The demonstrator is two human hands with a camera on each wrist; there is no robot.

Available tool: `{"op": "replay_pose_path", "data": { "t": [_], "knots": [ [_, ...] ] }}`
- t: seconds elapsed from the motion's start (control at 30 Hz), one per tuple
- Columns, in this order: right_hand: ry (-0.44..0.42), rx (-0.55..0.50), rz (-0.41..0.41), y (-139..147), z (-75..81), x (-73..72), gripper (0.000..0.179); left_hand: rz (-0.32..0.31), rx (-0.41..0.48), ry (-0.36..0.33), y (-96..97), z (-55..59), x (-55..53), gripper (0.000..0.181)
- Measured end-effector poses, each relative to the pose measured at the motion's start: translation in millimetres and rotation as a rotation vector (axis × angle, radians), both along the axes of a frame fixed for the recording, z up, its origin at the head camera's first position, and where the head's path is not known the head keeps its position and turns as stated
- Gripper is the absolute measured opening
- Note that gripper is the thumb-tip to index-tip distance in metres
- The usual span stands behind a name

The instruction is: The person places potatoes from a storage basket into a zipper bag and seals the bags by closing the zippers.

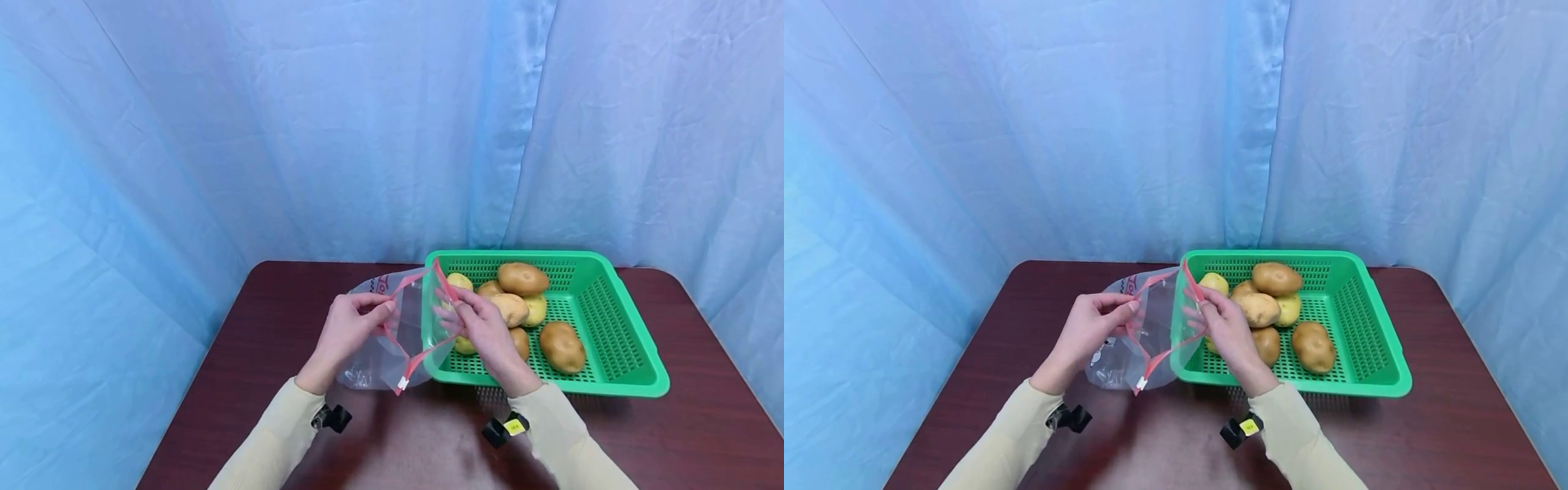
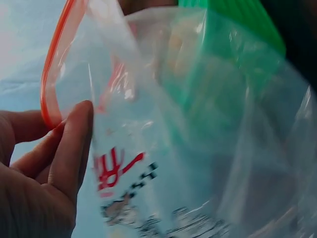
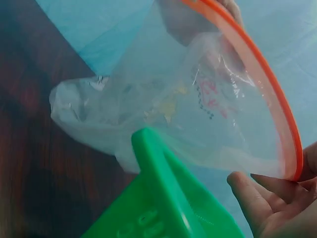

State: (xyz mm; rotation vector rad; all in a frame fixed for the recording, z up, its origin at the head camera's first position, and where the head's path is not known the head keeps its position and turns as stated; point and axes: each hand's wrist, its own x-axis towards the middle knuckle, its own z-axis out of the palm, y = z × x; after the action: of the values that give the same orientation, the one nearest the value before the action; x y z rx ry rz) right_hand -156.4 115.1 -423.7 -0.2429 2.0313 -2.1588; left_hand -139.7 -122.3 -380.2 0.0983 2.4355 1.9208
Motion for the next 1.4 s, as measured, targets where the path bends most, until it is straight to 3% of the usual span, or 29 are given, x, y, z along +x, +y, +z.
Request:
{"op": "replay_pose_path", "data": {
  "t": [0.2,0.4,0.7,0.97,1.2,1.4],
  "knots": [
    [0.063,0.162,-0.034,7.4,-5.7,4.4,0.04,-0.01,0.334,-0.135,1.5,-22.1,4.4,0.023],
    [0.118,0.269,-0.013,11.1,-4.6,10.4,0.042,0.052,0.506,-0.207,5.2,-35.4,10.2,0.024],
    [0.274,0.539,-0.039,32.4,15.5,24.8,0.051,0.133,0.605,-0.23,5.1,-41.1,22.6,0.024],
    [0.359,0.834,-0.041,70.2,36.0,24.8,0.064,0.149,0.655,-0.208,4.8,-38.4,29.3,0.018],
    [0.465,0.943,0.118,90.6,46.0,4.7,0.075,0.15,0.729,-0.2,5.9,-38.6,31.6,0.014],
    [0.547,1.008,0.256,102.8,48.2,-19.0,0.081,0.179,0.735,-0.187,6.4,-40.5,32.4,0.012]
  ]
}}
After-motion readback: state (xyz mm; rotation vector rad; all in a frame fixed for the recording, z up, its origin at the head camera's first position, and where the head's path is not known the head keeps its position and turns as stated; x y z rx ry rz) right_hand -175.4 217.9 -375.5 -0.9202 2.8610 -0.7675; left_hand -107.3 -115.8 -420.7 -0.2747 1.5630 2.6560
